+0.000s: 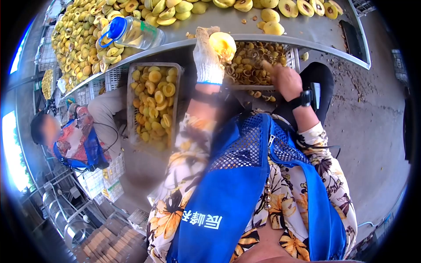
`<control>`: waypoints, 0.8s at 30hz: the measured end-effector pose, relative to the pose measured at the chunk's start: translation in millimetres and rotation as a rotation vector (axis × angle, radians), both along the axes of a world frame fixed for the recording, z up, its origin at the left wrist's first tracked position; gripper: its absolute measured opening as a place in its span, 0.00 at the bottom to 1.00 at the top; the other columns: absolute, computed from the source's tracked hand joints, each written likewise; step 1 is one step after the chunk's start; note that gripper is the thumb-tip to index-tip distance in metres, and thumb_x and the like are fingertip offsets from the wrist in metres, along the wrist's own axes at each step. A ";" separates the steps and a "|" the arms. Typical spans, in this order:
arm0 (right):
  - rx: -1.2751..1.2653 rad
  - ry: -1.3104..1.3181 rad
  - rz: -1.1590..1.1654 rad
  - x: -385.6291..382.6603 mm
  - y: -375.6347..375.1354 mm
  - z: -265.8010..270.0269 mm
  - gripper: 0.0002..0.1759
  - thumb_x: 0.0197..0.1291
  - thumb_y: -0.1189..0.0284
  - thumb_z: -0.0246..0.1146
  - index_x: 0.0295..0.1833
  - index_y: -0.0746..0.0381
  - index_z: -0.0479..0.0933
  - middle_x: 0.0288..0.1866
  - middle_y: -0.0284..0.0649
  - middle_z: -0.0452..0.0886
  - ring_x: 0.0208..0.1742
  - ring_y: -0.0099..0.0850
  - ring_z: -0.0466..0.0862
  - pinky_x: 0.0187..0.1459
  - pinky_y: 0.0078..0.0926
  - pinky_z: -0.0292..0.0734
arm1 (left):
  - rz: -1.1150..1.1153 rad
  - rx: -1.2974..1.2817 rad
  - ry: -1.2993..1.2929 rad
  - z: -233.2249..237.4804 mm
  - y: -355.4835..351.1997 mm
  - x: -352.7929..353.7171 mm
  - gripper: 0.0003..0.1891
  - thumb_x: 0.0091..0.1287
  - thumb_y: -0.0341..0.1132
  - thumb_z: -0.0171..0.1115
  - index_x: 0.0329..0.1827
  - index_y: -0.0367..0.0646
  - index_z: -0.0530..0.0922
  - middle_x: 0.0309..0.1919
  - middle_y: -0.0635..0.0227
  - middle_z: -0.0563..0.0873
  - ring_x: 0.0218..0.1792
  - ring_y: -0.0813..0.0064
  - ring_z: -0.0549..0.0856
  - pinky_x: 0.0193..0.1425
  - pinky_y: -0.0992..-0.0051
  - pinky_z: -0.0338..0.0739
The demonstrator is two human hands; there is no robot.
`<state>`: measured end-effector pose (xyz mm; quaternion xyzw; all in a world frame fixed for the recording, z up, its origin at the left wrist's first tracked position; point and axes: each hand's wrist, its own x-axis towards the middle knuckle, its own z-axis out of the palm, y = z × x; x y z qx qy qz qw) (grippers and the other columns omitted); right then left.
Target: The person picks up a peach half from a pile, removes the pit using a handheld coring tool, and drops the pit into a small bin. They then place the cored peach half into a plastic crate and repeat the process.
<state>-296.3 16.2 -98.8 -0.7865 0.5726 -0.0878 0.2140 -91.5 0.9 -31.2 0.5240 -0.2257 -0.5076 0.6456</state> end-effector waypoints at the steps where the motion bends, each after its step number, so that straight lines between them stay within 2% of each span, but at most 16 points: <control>1: -0.016 -0.054 -0.054 1.1 0.8 6.6 0.14 0.53 0.64 0.62 0.34 0.66 0.73 0.27 0.54 0.78 0.33 0.52 0.79 0.35 0.44 0.74 | 0.001 0.017 0.010 -2.3 -3.2 1.7 0.27 0.70 0.57 0.44 0.43 0.40 0.77 0.30 0.65 0.81 0.28 0.75 0.82 0.28 0.77 0.79; 2: -0.033 -0.113 -0.087 7.5 1.2 15.2 0.14 0.53 0.64 0.62 0.32 0.66 0.73 0.28 0.55 0.79 0.34 0.53 0.79 0.37 0.45 0.74 | 0.023 0.032 0.017 -5.0 -4.3 8.6 0.27 0.70 0.57 0.43 0.43 0.40 0.77 0.30 0.65 0.81 0.27 0.75 0.82 0.27 0.78 0.79; 4: 0.054 -0.304 -0.127 24.7 6.3 29.1 0.16 0.53 0.63 0.62 0.33 0.67 0.72 0.29 0.57 0.78 0.35 0.55 0.78 0.37 0.46 0.73 | 0.089 0.030 -0.001 -6.4 8.4 17.0 0.18 0.68 0.46 0.53 0.38 0.39 0.81 0.38 0.64 0.82 0.34 0.75 0.82 0.38 0.79 0.78; 6: 0.089 -0.288 -0.070 33.1 8.8 30.8 0.17 0.53 0.62 0.62 0.33 0.67 0.71 0.28 0.58 0.77 0.35 0.56 0.78 0.36 0.46 0.72 | 0.121 0.056 -0.226 -4.2 28.9 44.5 0.12 0.66 0.40 0.54 0.37 0.41 0.82 0.45 0.63 0.81 0.35 0.74 0.82 0.36 0.79 0.79; 7: 0.100 -0.262 -0.055 33.0 9.2 27.7 0.17 0.53 0.62 0.62 0.33 0.67 0.71 0.28 0.58 0.77 0.35 0.56 0.78 0.36 0.46 0.72 | 0.173 0.102 -0.157 -3.8 43.6 62.0 0.10 0.64 0.37 0.55 0.36 0.40 0.82 0.49 0.62 0.79 0.41 0.73 0.82 0.35 0.79 0.80; 8: 0.105 -0.236 -0.051 30.6 8.0 23.6 0.17 0.54 0.62 0.62 0.34 0.67 0.71 0.28 0.59 0.77 0.35 0.56 0.78 0.36 0.46 0.73 | 0.250 -0.027 -0.384 -19.3 57.4 88.2 0.11 0.63 0.37 0.58 0.42 0.40 0.82 0.49 0.61 0.79 0.39 0.71 0.83 0.32 0.78 0.81; 9: 0.088 -0.249 -0.015 25.9 7.5 13.2 0.17 0.54 0.62 0.62 0.33 0.67 0.70 0.28 0.59 0.77 0.34 0.56 0.78 0.36 0.46 0.73 | 0.230 0.085 -0.799 -34.5 78.0 120.0 0.15 0.66 0.42 0.55 0.45 0.40 0.80 0.44 0.61 0.81 0.35 0.72 0.83 0.32 0.75 0.82; 10: 0.115 -0.236 -0.015 25.8 7.6 14.3 0.17 0.54 0.62 0.62 0.34 0.67 0.71 0.28 0.59 0.78 0.34 0.56 0.78 0.36 0.46 0.73 | 0.455 0.339 -0.435 -23.7 91.3 132.9 0.19 0.64 0.46 0.59 0.47 0.40 0.80 0.41 0.61 0.82 0.34 0.72 0.83 0.31 0.76 0.81; 11: 0.142 -0.224 -0.020 27.5 9.6 17.8 0.17 0.54 0.62 0.62 0.34 0.67 0.71 0.28 0.58 0.78 0.34 0.56 0.78 0.36 0.46 0.73 | 0.466 0.436 -0.593 -28.0 110.0 157.2 0.26 0.60 0.53 0.61 0.52 0.39 0.78 0.40 0.60 0.82 0.35 0.70 0.83 0.31 0.75 0.80; 12: 0.169 -0.214 -0.026 27.8 11.0 20.2 0.17 0.54 0.62 0.62 0.34 0.68 0.71 0.28 0.58 0.78 0.34 0.56 0.78 0.36 0.46 0.73 | 0.324 0.623 -1.019 -55.9 137.1 206.8 0.31 0.59 0.58 0.59 0.55 0.40 0.76 0.46 0.56 0.83 0.46 0.63 0.82 0.50 0.70 0.77; 13: 0.159 -0.244 -0.005 27.7 12.4 15.6 0.17 0.54 0.62 0.62 0.35 0.68 0.71 0.27 0.58 0.78 0.33 0.56 0.79 0.36 0.46 0.73 | 0.153 0.945 -1.385 -61.7 152.5 227.9 0.35 0.56 0.63 0.57 0.56 0.42 0.76 0.52 0.55 0.81 0.50 0.59 0.80 0.60 0.69 0.69; 14: 0.160 -0.264 -0.001 29.0 13.9 14.8 0.17 0.54 0.63 0.62 0.35 0.68 0.72 0.28 0.58 0.78 0.33 0.55 0.79 0.36 0.46 0.74 | 0.185 0.865 -1.439 -81.5 166.7 249.4 0.35 0.53 0.63 0.60 0.56 0.44 0.77 0.52 0.56 0.80 0.52 0.56 0.79 0.60 0.66 0.69; 16: 0.158 -0.289 -0.013 31.5 15.0 11.5 0.16 0.53 0.63 0.62 0.34 0.68 0.72 0.28 0.58 0.78 0.33 0.54 0.79 0.36 0.46 0.74 | 0.223 0.705 -1.566 -57.5 142.1 222.1 0.30 0.55 0.57 0.62 0.53 0.43 0.78 0.52 0.55 0.80 0.52 0.59 0.79 0.59 0.66 0.70; 21: 0.171 -0.449 -0.174 27.3 12.3 16.8 0.16 0.54 0.64 0.64 0.34 0.67 0.72 0.23 0.55 0.76 0.28 0.52 0.79 0.29 0.39 0.73 | 0.063 -0.274 -1.624 -5.2 2.8 67.2 0.16 0.56 0.45 0.66 0.41 0.43 0.82 0.32 0.60 0.85 0.34 0.59 0.84 0.40 0.67 0.78; 22: 0.146 -0.465 -0.207 22.8 12.0 20.7 0.15 0.54 0.65 0.64 0.34 0.67 0.72 0.23 0.55 0.76 0.27 0.51 0.79 0.28 0.39 0.73 | -0.109 -0.259 -1.568 15.9 -13.9 27.5 0.14 0.57 0.43 0.66 0.40 0.44 0.82 0.34 0.59 0.85 0.35 0.59 0.84 0.40 0.68 0.78; 24: 0.095 -0.494 -0.274 11.5 12.6 31.1 0.15 0.54 0.65 0.64 0.35 0.67 0.73 0.22 0.54 0.76 0.26 0.50 0.79 0.28 0.37 0.73 | -0.348 -0.225 -1.634 17.6 -53.8 -31.0 0.18 0.57 0.50 0.62 0.39 0.44 0.82 0.34 0.59 0.85 0.37 0.58 0.84 0.40 0.66 0.77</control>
